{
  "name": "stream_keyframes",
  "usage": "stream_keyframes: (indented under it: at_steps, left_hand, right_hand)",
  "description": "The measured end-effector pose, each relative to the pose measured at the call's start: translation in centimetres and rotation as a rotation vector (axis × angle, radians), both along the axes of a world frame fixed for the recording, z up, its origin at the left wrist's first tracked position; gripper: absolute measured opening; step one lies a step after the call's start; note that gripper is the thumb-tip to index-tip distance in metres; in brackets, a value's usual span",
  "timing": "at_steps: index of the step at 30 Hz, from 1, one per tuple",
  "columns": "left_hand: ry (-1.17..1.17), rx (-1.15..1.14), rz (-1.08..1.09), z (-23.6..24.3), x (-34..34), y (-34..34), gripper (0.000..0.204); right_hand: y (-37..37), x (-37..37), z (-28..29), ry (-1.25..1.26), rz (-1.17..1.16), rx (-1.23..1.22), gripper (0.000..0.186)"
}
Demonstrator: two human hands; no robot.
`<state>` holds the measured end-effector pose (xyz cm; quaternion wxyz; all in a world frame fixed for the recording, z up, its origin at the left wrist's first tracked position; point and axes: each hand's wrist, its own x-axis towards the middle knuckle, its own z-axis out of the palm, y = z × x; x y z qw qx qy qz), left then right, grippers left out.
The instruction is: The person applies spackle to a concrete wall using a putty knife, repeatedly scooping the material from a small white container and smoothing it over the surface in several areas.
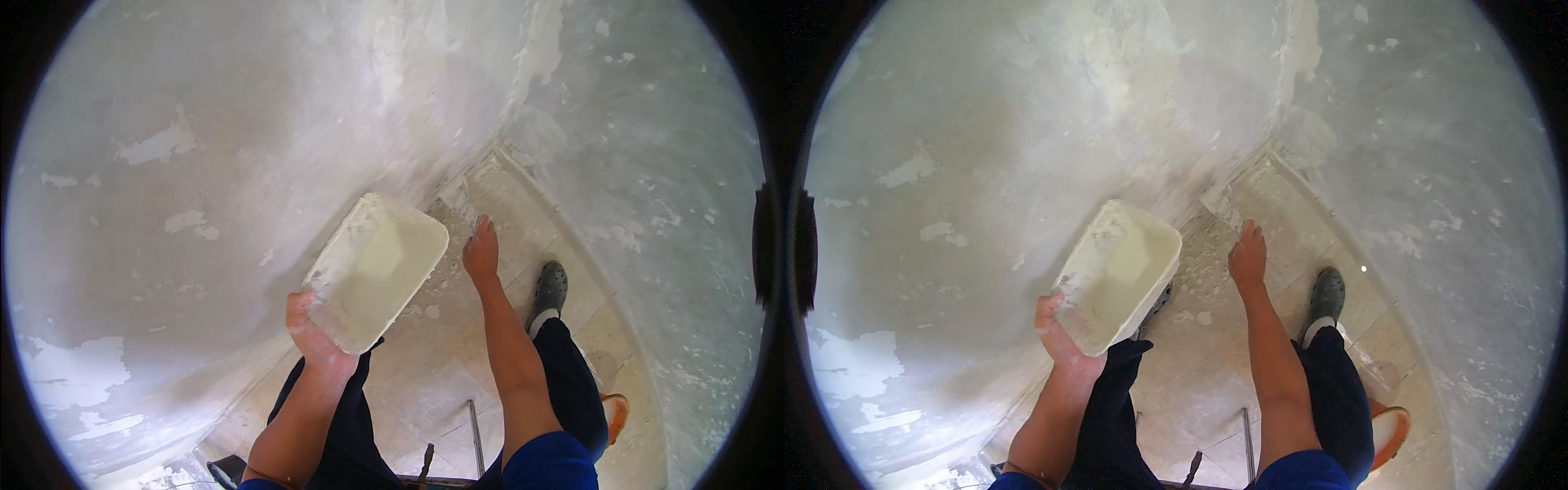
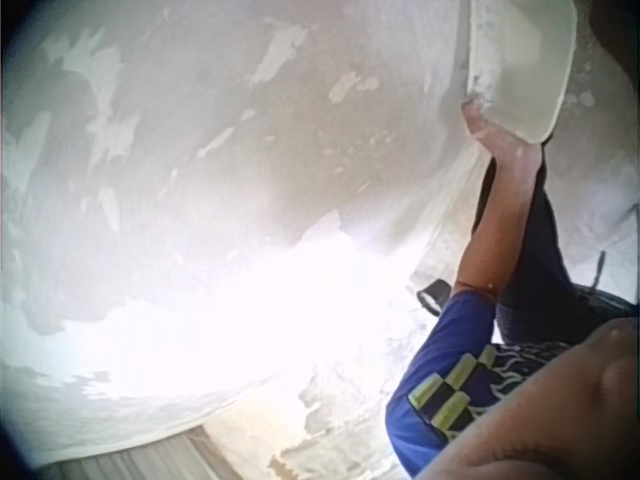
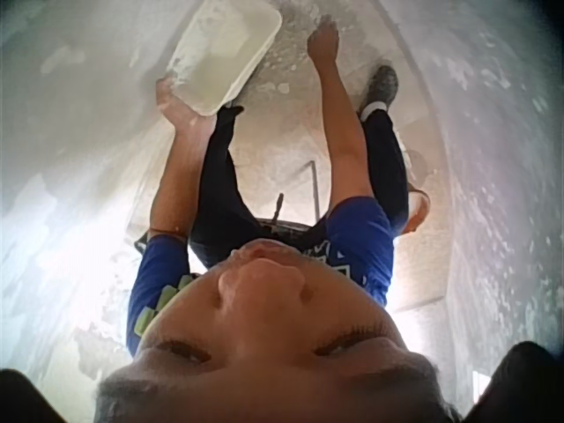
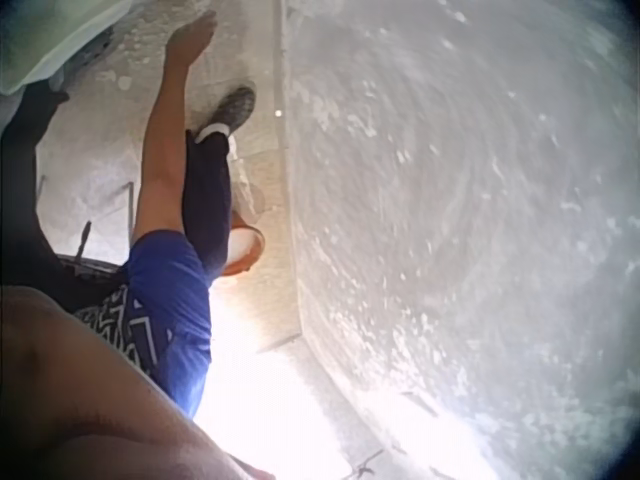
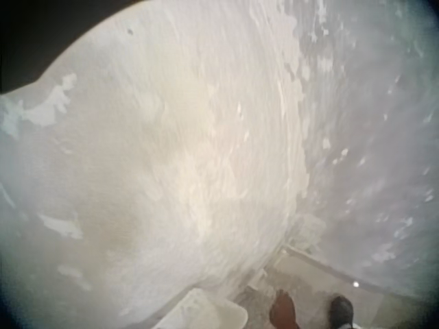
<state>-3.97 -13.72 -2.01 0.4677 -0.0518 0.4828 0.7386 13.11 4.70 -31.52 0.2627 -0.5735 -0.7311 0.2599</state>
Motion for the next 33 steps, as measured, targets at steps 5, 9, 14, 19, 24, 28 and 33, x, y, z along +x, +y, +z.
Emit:
stream_keyframes:
  at_steps: [5, 9, 14, 19, 24, 28, 33]
  left_hand:
    - [0.021, 0.027, -0.028, -0.1, -0.3, -0.1, 0.059]
    - [0.046, 0.041, -0.029, -0.7, -1.2, -0.7, 0.060]
    - [-0.035, -0.027, -0.034, -0.7, -0.9, 0.7, 0.061]
    - [-0.129, 0.016, -0.075, -1.8, -2.5, -0.7, 0.063]
    - [-0.174, 0.174, -0.129, -2.2, -2.1, -0.5, 0.066]
    - [-0.137, 0.148, -0.119, -0.8, -1.3, -0.9, 0.066]
    - [-0.122, 0.098, -0.111, -0.1, -0.6, -0.3, 0.068]
  right_hand:
    - [2.6, -5.0, 9.4, 0.315, 0.073, 0.271, 0.049]
    - [1.8, -9.2, 9.5, 0.283, 0.041, 0.146, 0.048]
    - [-1.6, -8.5, -2.7, 0.101, -0.109, 0.148, 0.051]
    - [-1.9, -2.5, -1.7, -0.037, -0.114, -0.338, 0.061]
    - [2.2, -2.5, 7.3, 0.284, -0.114, 0.286, 0.048]
    - [3.4, -6.1, 15.7, 0.436, -0.010, 0.089, 0.047]
    - [1.0, -10.4, 8.6, 0.326, -0.010, 0.050, 0.054]
